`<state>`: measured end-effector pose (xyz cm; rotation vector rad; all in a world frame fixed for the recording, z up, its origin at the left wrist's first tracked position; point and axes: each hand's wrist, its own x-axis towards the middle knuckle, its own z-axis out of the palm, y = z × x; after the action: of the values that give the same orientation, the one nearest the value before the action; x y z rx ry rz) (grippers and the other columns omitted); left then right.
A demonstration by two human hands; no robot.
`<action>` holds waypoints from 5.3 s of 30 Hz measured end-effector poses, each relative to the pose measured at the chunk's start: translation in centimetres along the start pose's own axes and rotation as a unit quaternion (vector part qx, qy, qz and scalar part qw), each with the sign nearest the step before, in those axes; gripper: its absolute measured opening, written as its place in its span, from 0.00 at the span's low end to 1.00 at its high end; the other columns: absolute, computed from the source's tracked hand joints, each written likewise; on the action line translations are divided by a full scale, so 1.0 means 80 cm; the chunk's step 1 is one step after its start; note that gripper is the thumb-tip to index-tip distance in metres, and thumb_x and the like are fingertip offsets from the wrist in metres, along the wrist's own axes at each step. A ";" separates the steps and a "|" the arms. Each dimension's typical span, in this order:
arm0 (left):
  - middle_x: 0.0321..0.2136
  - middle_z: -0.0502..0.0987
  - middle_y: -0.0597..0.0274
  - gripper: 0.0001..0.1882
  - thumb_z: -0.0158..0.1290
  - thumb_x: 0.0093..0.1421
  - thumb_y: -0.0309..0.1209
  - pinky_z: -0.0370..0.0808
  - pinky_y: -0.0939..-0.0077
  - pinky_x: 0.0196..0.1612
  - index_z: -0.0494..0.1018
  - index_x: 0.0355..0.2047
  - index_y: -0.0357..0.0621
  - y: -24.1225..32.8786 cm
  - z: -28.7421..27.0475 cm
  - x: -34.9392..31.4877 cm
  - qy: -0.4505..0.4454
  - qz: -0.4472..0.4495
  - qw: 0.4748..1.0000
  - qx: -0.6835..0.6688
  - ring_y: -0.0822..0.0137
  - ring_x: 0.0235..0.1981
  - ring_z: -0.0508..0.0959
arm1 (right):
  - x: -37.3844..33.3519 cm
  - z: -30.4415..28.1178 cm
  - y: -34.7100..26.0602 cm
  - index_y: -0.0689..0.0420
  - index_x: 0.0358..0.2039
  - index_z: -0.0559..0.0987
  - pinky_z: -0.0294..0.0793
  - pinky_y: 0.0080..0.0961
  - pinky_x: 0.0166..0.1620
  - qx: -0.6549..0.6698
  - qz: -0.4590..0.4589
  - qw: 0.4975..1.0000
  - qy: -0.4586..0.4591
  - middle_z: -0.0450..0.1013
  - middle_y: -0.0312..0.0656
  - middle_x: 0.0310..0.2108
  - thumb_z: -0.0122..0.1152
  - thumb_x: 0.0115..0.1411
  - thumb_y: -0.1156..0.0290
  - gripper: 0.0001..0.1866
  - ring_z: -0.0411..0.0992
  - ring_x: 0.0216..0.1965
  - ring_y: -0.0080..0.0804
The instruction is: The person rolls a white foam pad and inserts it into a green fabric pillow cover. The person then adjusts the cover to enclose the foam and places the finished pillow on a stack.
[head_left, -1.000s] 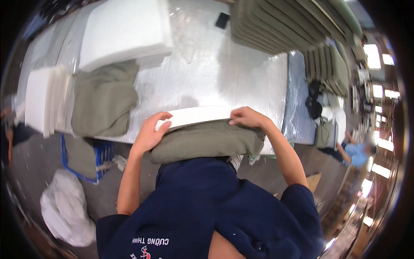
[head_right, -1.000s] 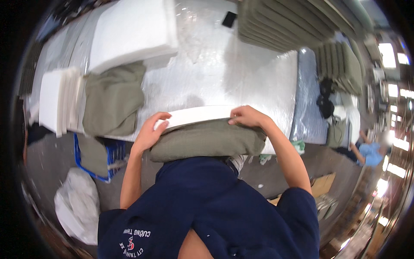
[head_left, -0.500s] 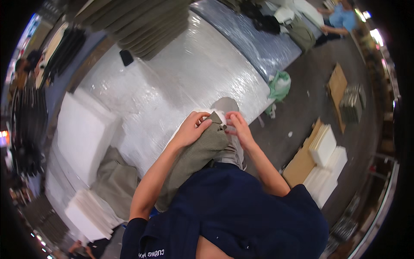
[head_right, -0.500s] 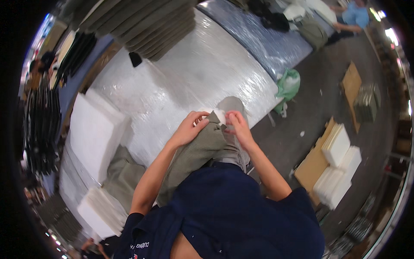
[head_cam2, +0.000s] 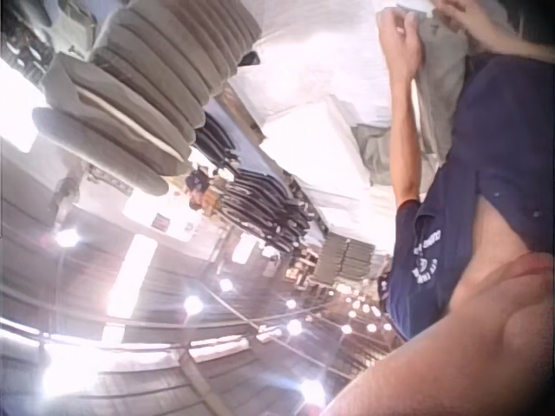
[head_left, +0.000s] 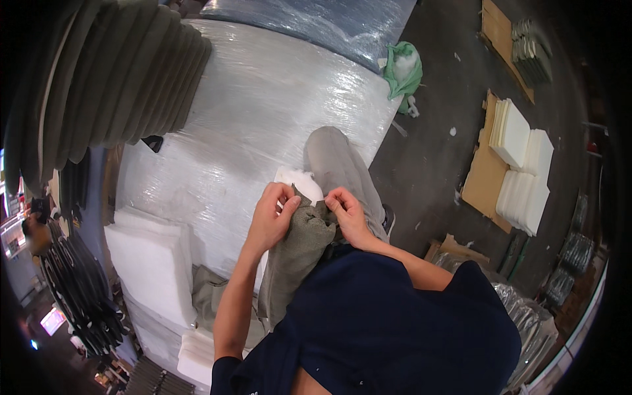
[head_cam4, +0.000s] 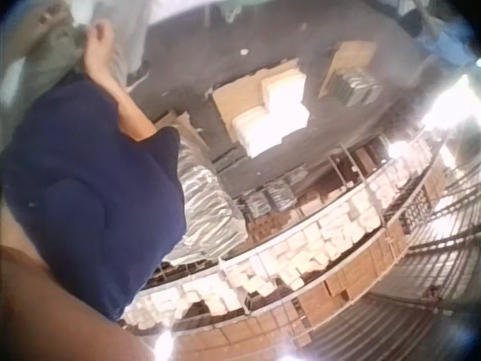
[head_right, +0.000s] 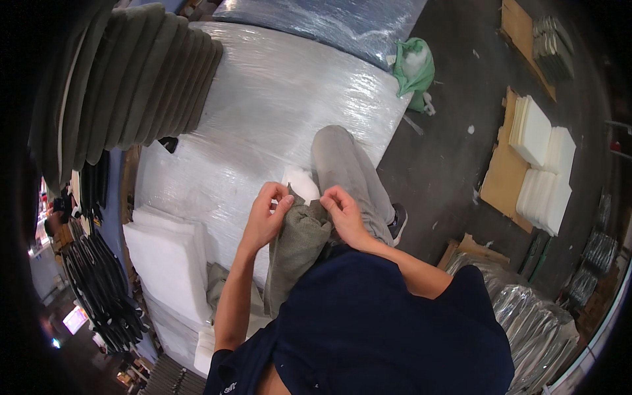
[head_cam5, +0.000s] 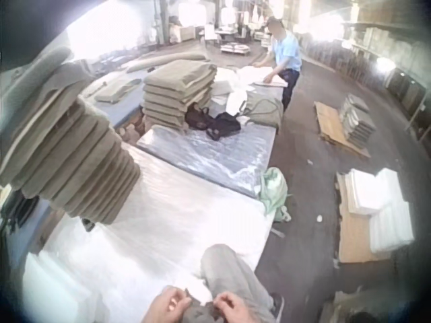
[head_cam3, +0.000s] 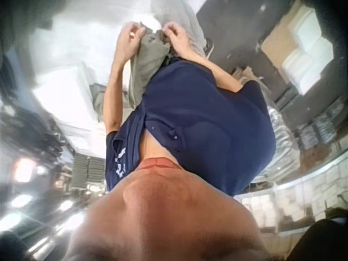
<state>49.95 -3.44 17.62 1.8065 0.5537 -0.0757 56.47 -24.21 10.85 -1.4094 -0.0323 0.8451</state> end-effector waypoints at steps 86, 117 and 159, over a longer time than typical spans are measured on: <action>0.21 0.70 0.64 0.19 0.49 0.73 0.38 0.67 0.73 0.32 0.74 0.30 0.36 -0.034 -0.037 0.061 0.085 -0.188 0.977 -0.046 0.74 0.26 0.67 | 0.064 0.079 -0.040 0.62 0.33 0.79 0.70 0.27 0.42 -0.087 -0.050 0.994 0.042 0.72 0.41 0.34 0.56 0.73 0.63 0.16 0.70 0.35 0.29; 0.16 0.76 0.43 0.25 0.54 0.62 0.44 0.74 0.57 0.32 0.78 0.21 0.31 -0.137 -0.017 0.144 0.140 -0.323 0.933 0.077 0.52 0.19 0.77 | 0.210 0.137 -0.016 0.61 0.28 0.87 0.78 0.54 0.44 -0.478 0.175 0.860 0.031 0.80 0.61 0.31 0.50 0.70 0.48 0.30 0.79 0.37 0.66; 0.52 0.73 0.62 0.29 0.48 0.72 0.53 0.71 0.69 0.53 0.68 0.64 0.48 -0.245 0.232 -0.410 0.691 -0.170 0.384 -0.588 0.64 0.51 0.72 | -0.088 0.323 -0.105 0.61 0.60 0.79 0.67 0.35 0.66 -0.468 -0.226 0.541 -0.662 0.78 0.46 0.57 0.57 0.73 0.59 0.22 0.73 0.62 0.36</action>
<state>17.18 -27.45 5.13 -0.1561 1.5566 1.3543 42.85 -5.55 26.76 -1.1655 -2.2309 1.3167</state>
